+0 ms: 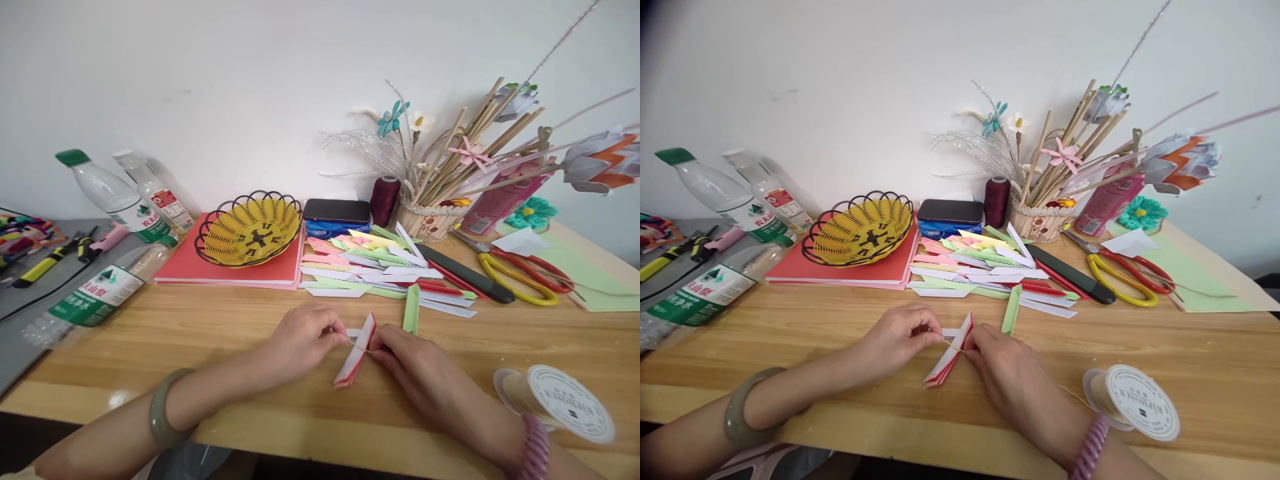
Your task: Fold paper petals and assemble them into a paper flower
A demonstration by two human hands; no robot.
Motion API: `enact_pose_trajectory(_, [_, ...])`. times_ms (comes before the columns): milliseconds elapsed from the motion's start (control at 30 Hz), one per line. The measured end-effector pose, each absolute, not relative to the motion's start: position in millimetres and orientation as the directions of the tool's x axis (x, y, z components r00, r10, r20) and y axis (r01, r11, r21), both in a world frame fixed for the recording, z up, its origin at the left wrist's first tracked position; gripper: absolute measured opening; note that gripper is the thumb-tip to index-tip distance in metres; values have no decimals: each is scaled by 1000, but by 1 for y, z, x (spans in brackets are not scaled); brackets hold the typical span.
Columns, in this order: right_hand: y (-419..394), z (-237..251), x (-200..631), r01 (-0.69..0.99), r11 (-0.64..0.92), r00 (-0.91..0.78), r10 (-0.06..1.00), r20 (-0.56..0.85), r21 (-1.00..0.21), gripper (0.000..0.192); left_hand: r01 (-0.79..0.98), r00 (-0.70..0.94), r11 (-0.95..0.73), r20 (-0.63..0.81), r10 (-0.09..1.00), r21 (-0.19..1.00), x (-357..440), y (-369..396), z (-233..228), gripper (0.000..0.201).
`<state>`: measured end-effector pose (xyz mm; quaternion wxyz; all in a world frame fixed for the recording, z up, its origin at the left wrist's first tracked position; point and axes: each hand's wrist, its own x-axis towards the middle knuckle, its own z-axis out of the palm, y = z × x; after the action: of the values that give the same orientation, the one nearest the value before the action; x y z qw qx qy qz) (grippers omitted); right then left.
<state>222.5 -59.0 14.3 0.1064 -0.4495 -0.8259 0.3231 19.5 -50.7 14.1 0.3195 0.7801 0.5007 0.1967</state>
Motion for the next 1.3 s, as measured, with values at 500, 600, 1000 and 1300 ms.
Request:
enact_pose_trajectory(500, [-67,22,224,610,485,-666,742,-75,-626,29,692,547,-556,168,820,461,21,-61,-1,21])
enact_pose_trajectory(600, [-68,17,226,626,503,-658,751,-57,-597,27,706,519,-480,81,851,521,22,-61,4,20])
enact_pose_trajectory(1000, [-70,61,280,749,558,-476,828,297,-357,25,796,384,-236,-163,909,558,50,-62,29,13])
enact_pose_trajectory(1300, [25,58,412,998,44,-35,974,225,-34,42,246,448,111,-215,868,963,63,-38,32,16])
